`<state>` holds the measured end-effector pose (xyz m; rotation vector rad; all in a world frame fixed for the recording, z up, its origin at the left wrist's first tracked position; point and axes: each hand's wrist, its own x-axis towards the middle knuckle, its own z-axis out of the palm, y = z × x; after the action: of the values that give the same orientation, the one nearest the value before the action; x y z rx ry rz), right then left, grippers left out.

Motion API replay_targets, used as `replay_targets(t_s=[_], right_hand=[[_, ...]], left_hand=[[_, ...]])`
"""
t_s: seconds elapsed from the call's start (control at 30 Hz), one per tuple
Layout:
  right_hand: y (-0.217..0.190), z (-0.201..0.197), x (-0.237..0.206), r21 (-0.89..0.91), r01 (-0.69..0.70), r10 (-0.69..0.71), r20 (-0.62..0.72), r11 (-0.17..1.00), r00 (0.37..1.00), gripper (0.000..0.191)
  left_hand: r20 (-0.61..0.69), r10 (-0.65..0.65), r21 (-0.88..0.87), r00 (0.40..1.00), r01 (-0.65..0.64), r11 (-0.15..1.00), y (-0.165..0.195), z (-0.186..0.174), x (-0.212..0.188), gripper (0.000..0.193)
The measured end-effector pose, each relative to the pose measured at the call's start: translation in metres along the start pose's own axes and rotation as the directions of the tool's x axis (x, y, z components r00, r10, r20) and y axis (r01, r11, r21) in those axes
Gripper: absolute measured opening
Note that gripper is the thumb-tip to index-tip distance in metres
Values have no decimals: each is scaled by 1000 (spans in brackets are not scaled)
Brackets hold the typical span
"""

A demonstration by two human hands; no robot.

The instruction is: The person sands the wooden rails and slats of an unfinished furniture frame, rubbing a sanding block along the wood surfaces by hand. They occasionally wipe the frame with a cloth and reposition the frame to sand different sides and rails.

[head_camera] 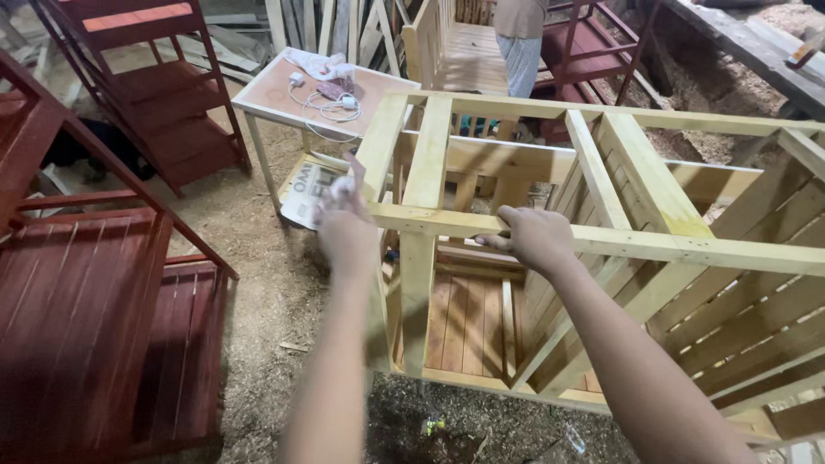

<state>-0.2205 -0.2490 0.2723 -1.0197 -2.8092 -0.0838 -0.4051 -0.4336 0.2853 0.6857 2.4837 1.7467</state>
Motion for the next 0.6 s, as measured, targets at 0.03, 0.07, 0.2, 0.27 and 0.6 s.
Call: replay_targets(t_s=[0.03,0.07,0.2,0.27,0.6], right_hand=[[-1,0,0,-1,7,-7,-17,1000,1000,62],[-1,1,0,-1,13,-13,-36,1000,999,63],[-2,1,0,3,-8,8,1,1000,1000,59],[-3,1,0,24,46,-44,-55,999,997,60],[-4,5,-2,10,64,-64,-52,998,997,62]], left_hand=[[-103,79,-128,992,-92,987,-6,10,-3,33],[-82,206,-66,975,-211,975,-11,15,-5,32],[88,629,142,773,-635,760,-23,18,-20,28],[108,377,70,920,-385,920,-31,-1,4,33],[237,405,169,883,-448,878,-77,89,-13,31]])
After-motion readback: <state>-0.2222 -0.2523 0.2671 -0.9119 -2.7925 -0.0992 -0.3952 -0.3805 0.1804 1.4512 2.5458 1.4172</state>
